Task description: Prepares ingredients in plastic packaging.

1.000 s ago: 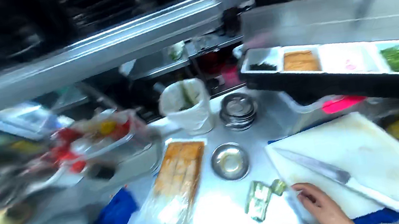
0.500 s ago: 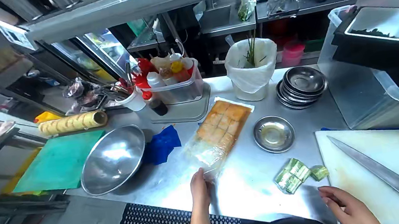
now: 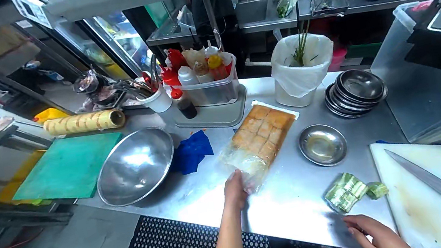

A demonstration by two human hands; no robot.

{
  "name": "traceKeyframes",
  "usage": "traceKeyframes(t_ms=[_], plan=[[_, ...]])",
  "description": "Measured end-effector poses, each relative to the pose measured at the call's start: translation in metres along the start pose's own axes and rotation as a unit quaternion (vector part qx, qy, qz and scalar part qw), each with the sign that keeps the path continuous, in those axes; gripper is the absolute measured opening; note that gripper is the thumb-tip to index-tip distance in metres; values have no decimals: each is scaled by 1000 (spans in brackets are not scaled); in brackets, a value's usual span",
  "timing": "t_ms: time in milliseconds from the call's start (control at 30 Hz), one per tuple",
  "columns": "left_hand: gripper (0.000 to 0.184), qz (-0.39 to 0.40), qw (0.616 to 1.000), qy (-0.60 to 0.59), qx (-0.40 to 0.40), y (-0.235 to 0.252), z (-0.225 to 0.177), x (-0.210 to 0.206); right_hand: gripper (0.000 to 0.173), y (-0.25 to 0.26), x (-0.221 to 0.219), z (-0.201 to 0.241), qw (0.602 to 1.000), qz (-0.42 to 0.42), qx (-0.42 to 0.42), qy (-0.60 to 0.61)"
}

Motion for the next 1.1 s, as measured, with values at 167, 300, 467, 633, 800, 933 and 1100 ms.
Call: traceKeyframes(t_ms=[167,300,467,633,800,933,1100], plan=[[45,13,989,118,-92,-36,-58,-23,30,17,-21,27,998,-8,57,-32],[44,11,967,205,-152,-61,-125,-57,30,27,-20,41,994,-15,85,-61],[40,17,946,216,-243,-101,-209,-103,32,33,1,40,992,-36,89,-77],[29,41,956,110,-270,-158,-253,-150,34,49,43,55,988,-112,107,-2],[29,66,946,88,-305,-213,-250,-167,38,89,99,104,963,-210,135,100],[31,40,940,107,-323,-247,-221,-161,63,116,137,139,957,-222,153,109],[31,-36,954,74,-289,-251,-153,-151,62,126,143,158,958,-132,232,104]])
Point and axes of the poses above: each hand's wrist, its own y-axis towards the middle knuckle, its own x-axis out of the back of the hand, z = x × y, the point moved 4 cm from there along y, towards the middle knuckle, and after that the axes turned 4 degrees about x, right-handed, at the moved point
